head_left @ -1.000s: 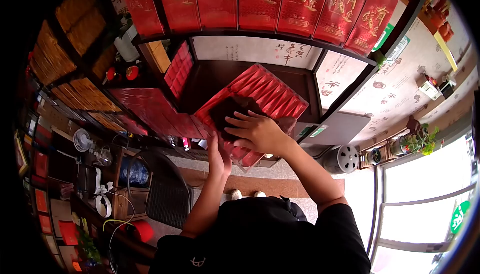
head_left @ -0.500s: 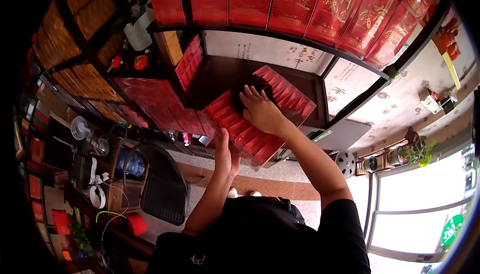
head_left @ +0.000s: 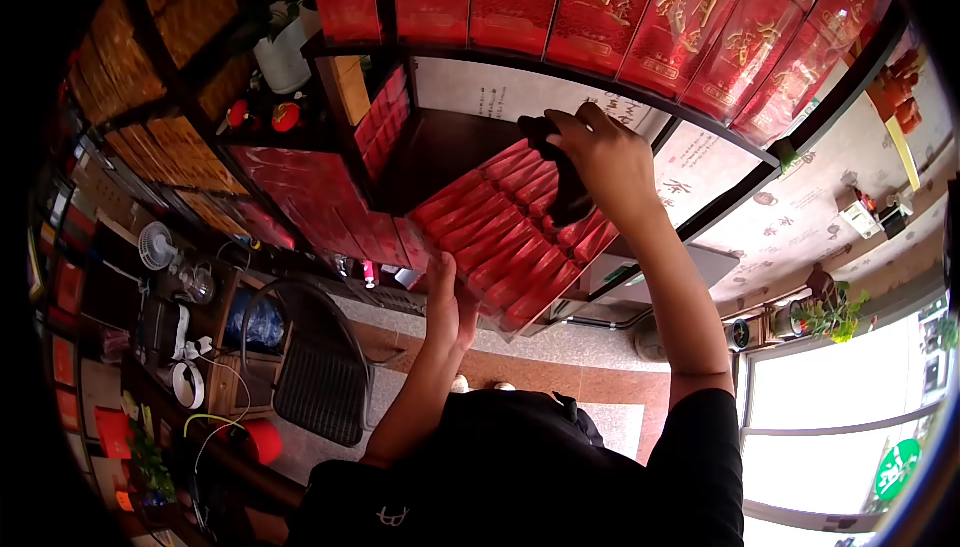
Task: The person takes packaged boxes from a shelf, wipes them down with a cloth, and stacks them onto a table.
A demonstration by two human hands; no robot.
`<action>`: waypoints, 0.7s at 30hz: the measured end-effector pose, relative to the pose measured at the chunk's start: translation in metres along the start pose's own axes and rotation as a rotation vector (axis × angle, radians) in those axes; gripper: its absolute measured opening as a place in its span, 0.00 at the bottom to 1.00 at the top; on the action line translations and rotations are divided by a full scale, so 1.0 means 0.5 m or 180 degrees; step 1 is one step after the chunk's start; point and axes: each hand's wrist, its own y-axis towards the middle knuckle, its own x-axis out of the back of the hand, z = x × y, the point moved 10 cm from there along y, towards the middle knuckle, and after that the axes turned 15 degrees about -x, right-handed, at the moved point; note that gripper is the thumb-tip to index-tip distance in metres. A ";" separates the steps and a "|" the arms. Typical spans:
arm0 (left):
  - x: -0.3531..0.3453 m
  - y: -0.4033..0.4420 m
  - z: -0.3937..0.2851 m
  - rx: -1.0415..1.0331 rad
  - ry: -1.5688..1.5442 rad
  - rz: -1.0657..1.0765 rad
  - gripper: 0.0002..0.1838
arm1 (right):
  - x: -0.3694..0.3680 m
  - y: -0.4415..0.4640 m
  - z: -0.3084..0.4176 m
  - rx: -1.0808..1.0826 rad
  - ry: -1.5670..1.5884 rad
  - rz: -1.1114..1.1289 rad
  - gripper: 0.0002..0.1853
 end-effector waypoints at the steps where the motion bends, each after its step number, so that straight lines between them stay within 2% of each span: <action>1: -0.001 0.000 0.000 -0.0005 -0.0008 0.0003 0.32 | 0.007 0.004 0.000 -0.0003 -0.0149 -0.0118 0.15; 4: 0.017 0.002 0.009 0.0005 -0.0034 -0.0075 0.32 | -0.004 -0.027 0.027 -0.0214 -0.0280 0.0298 0.15; 5: 0.019 0.000 0.008 -0.0008 -0.0037 -0.0094 0.32 | -0.023 -0.055 0.049 -0.0044 -0.0325 0.0513 0.20; 7: 0.025 -0.006 0.014 0.0111 -0.0321 -0.0239 0.32 | -0.061 -0.118 0.079 -0.0034 0.0147 0.1855 0.28; 8: 0.027 -0.008 0.010 0.0102 -0.0318 -0.0256 0.32 | -0.081 -0.137 0.079 -0.0022 0.0155 0.1868 0.28; 10: 0.015 -0.012 0.013 0.0250 -0.0351 -0.0131 0.34 | -0.132 -0.180 0.091 0.0601 0.0033 0.1369 0.34; 15: 0.018 -0.022 0.015 0.0417 0.0189 -0.0153 0.37 | -0.244 -0.202 0.106 0.0675 0.0830 0.1669 0.32; 19: 0.014 -0.022 0.004 0.0127 0.0686 -0.0111 0.38 | -0.341 -0.114 -0.046 -0.0313 0.0098 0.1401 0.28; 20: 0.014 -0.021 0.006 0.0110 0.0527 -0.0186 0.40 | -0.355 -0.094 -0.072 -0.0518 0.0020 0.1310 0.27; 21: 0.020 -0.021 0.008 0.0112 0.0525 -0.0174 0.40 | -0.372 -0.094 -0.075 -0.0524 0.0015 0.1299 0.27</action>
